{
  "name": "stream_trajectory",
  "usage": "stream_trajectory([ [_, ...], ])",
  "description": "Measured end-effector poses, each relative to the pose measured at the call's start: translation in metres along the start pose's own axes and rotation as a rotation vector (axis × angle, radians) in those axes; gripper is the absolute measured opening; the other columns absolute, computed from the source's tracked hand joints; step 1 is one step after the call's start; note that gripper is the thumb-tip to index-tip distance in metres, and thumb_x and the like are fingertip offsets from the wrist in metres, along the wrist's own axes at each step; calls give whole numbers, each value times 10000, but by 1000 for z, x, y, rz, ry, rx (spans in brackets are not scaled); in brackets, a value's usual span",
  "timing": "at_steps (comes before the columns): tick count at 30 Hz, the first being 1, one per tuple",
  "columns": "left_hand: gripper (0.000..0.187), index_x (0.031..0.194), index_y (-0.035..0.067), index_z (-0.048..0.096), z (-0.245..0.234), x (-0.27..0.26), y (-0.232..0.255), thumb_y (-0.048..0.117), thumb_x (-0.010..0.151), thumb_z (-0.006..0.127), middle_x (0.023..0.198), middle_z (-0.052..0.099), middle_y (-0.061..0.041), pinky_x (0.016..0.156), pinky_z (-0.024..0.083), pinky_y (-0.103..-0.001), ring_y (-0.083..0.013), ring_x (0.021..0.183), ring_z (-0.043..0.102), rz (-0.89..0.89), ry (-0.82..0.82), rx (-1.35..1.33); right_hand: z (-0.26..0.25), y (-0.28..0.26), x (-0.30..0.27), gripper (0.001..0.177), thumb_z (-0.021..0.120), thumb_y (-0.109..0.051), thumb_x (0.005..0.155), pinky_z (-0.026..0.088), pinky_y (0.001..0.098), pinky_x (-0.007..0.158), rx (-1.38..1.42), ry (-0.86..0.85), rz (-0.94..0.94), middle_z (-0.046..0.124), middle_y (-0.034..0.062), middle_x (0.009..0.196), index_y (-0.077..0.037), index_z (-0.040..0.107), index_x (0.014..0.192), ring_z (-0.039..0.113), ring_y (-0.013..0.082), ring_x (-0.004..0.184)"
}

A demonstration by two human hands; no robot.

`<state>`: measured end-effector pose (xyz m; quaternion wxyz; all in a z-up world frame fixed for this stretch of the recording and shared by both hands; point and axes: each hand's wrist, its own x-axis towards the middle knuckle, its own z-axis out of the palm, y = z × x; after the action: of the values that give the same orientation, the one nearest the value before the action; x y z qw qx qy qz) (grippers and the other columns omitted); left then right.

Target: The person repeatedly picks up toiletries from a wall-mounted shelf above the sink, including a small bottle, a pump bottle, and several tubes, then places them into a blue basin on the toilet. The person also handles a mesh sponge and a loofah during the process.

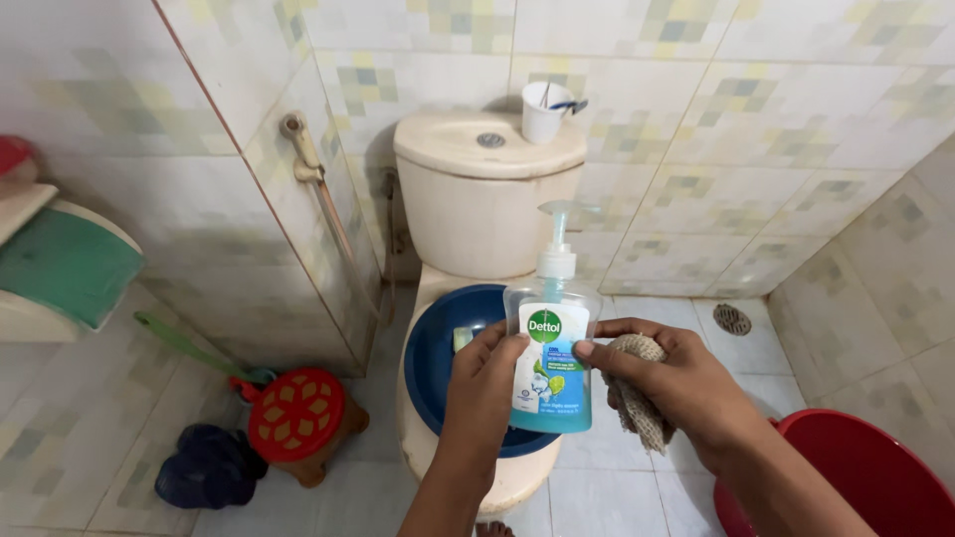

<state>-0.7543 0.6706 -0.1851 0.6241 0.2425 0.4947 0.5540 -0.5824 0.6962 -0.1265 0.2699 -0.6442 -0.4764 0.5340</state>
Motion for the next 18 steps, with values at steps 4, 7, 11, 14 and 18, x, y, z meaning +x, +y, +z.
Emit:
stream_trajectory([
  [4, 412, 1299, 28, 677, -16, 45, -26, 229, 958, 563, 1030, 771, -86, 778, 557, -272, -128, 880, 723, -4, 2, 8, 14, 10, 46, 498, 826, -356, 786, 449, 304, 470, -33, -20, 54, 670, 93, 688, -29, 752, 1153, 609, 164, 576],
  [7, 415, 1317, 29, 666, -29, 76, -44, 236, 974, 558, 1065, 766, -89, 800, 555, -275, -136, 923, 723, -32, 27, 57, 25, 25, 82, 491, 811, -347, 773, 446, 306, 474, -41, -53, 90, 676, 89, 701, -24, 756, 1139, 610, 172, 577],
  [11, 415, 1313, 27, 673, -45, 110, -64, 253, 985, 559, 1082, 770, -85, 828, 556, -279, -144, 948, 724, -85, 69, 169, 41, 47, 130, 479, 808, -321, 782, 536, 315, 532, -55, -106, 147, 699, 116, 760, -11, 748, 1143, 653, 184, 615],
  [14, 418, 1302, 10, 686, -58, 134, -76, 256, 989, 558, 1088, 771, -105, 848, 552, -285, -159, 960, 726, -111, 90, 272, 53, 60, 160, 482, 802, -329, 796, 562, 320, 568, -93, -117, 198, 720, 121, 808, -30, 747, 1170, 678, 187, 654],
  [18, 449, 1370, 19, 604, -71, 170, -90, 247, 985, 568, 1135, 753, -110, 871, 561, -294, -184, 993, 739, -172, 154, 394, 69, 74, 195, 502, 781, -333, 805, 598, 317, 614, -116, -108, 285, 751, 112, 869, -54, 737, 1220, 723, 196, 714],
])
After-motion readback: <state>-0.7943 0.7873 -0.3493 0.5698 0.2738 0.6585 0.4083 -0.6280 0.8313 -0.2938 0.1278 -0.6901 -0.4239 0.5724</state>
